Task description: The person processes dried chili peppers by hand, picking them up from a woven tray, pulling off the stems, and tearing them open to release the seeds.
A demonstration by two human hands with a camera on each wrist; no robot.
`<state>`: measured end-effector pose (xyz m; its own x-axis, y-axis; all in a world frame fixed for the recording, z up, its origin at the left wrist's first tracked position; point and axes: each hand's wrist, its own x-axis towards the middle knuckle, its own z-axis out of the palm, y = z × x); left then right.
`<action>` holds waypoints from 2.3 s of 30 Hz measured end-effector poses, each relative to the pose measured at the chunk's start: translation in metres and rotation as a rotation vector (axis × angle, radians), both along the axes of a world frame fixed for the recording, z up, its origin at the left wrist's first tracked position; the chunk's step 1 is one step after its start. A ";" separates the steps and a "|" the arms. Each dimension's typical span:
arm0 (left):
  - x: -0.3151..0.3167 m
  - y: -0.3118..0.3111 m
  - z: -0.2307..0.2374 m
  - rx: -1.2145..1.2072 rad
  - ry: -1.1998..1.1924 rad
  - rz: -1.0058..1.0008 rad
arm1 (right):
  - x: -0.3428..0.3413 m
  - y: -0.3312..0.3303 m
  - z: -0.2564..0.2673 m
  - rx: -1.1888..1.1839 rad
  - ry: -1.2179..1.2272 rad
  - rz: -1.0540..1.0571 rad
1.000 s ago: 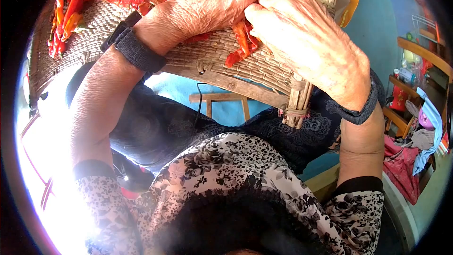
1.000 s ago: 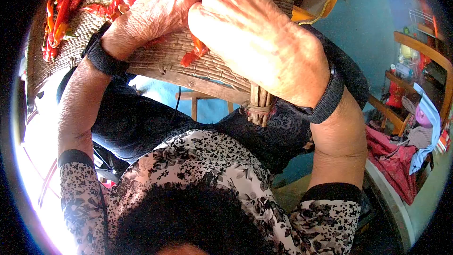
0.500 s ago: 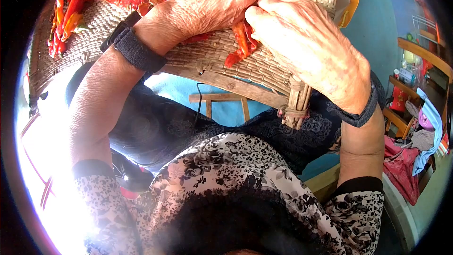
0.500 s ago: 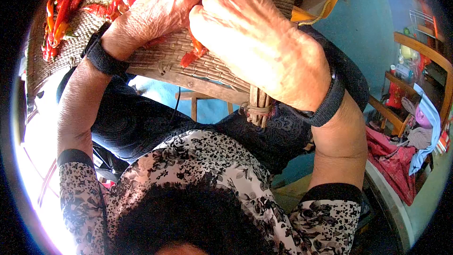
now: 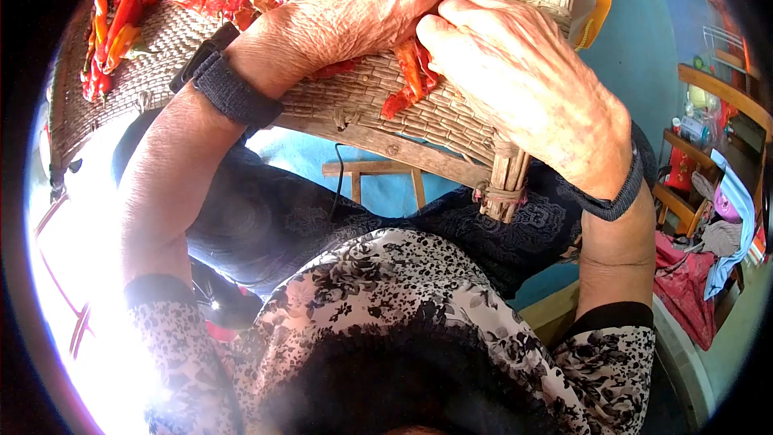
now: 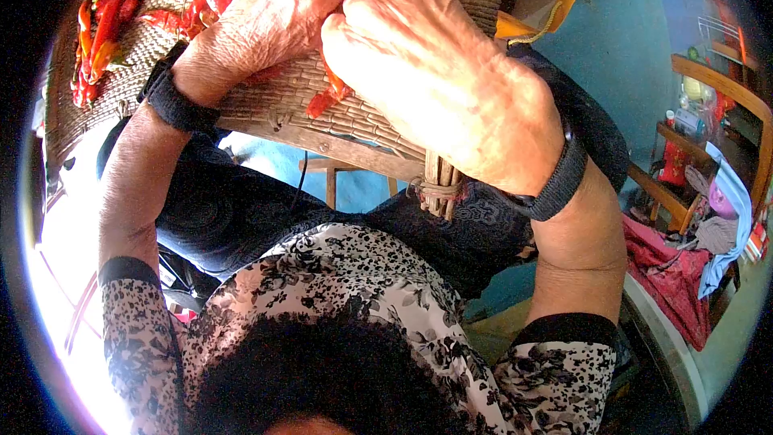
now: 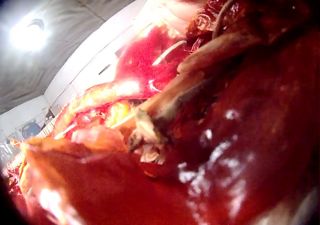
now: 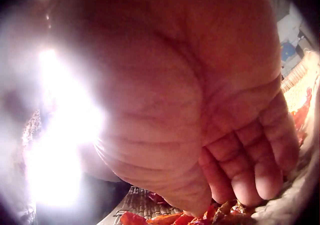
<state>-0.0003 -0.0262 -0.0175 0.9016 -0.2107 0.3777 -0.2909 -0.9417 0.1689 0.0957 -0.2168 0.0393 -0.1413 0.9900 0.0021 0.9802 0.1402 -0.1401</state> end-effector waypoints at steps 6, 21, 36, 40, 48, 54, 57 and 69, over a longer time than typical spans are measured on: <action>0.000 -0.002 0.003 0.009 -0.032 0.000 | -0.002 0.008 0.003 -0.112 0.079 -0.050; 0.001 0.000 0.003 -0.027 -0.012 -0.016 | 0.007 0.002 -0.015 -0.006 0.063 -0.012; 0.000 0.000 0.001 -0.001 -0.027 -0.010 | 0.006 0.007 -0.020 0.099 0.035 0.029; 0.000 0.000 0.002 -0.007 -0.022 -0.002 | 0.005 0.005 -0.016 0.143 0.038 0.029; 0.000 0.000 0.003 -0.009 -0.020 -0.004 | 0.003 0.005 -0.004 0.003 -0.078 0.016; 0.001 0.000 0.002 -0.030 -0.019 0.004 | 0.002 0.005 -0.001 -0.037 -0.071 0.003; 0.001 -0.001 0.000 0.033 -0.045 -0.001 | 0.000 0.002 -0.001 -0.028 -0.069 -0.019; 0.002 0.000 -0.003 -0.026 -0.053 -0.008 | 0.000 0.016 0.001 0.002 -0.014 0.020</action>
